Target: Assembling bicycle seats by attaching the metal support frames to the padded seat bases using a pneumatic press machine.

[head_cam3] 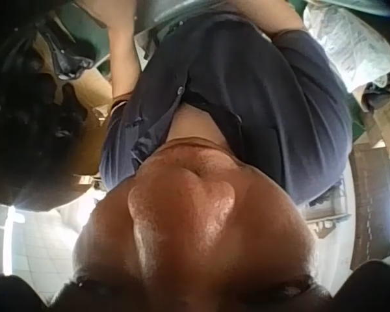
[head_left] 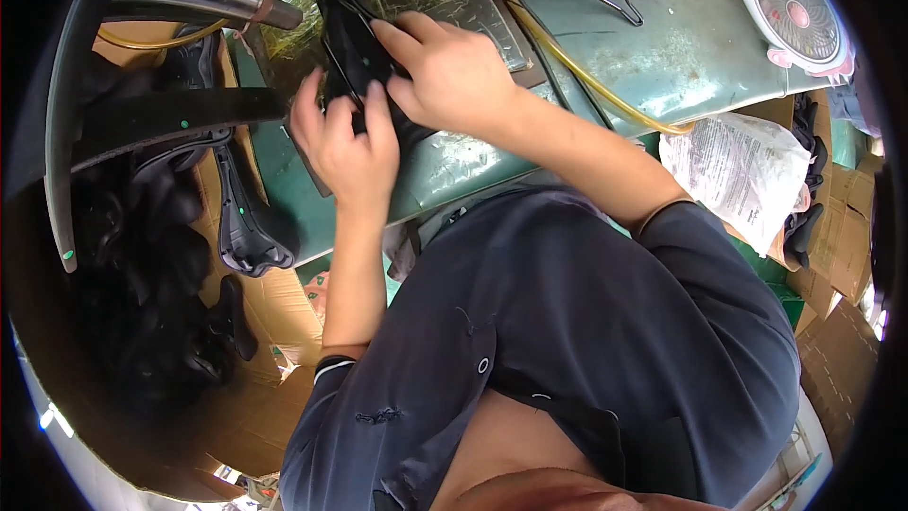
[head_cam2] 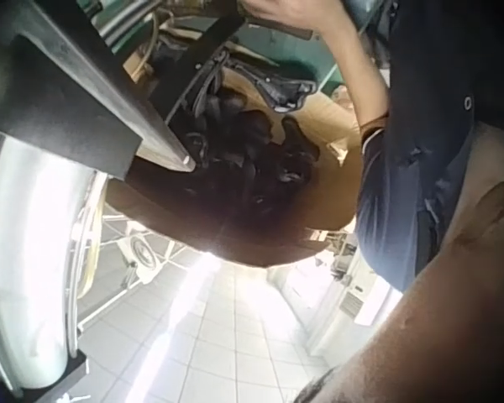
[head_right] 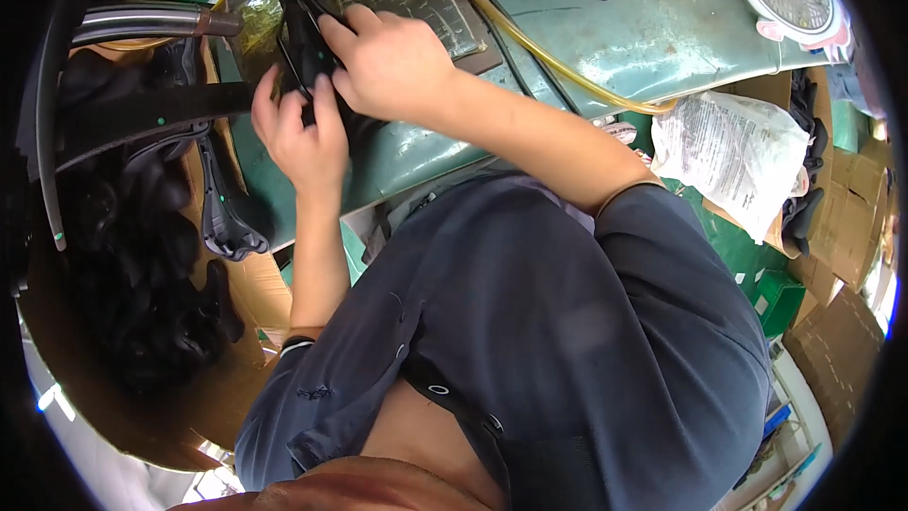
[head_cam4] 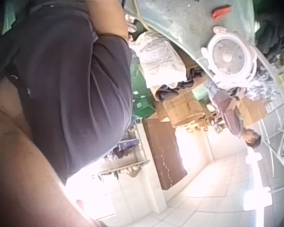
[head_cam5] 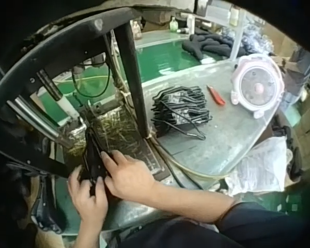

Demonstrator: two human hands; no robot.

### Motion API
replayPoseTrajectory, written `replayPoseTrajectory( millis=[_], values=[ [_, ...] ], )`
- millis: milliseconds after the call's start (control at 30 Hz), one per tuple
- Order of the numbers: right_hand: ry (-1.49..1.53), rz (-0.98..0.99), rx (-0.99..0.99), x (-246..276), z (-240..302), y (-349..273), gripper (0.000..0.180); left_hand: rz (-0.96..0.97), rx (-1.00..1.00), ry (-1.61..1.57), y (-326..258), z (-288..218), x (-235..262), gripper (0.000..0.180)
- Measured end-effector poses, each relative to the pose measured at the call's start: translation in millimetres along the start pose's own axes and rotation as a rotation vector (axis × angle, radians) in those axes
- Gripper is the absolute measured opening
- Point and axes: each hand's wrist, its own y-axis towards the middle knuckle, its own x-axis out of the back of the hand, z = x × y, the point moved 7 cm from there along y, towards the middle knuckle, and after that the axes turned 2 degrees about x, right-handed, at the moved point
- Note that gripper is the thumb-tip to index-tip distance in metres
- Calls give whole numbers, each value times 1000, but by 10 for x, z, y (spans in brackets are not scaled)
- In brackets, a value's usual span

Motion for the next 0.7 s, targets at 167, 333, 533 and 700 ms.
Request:
replayPoseTrajectory(
  millis=[167,333,533,700],
  values=[
    [-19,-90,19,-170,-149,351,52,-136,-41,-52,280,287,-221,24],
    [115,-138,-30,-95,-157,289,63,-132,-49,-63,273,286,-189,19],
    [66,-82,-32,-65,-214,247,81,-217,7,-167,195,165,-56,40],
    [486,110,-337,44,-404,69,59,-113,177,-122,173,213,-104,37]
  ],
)
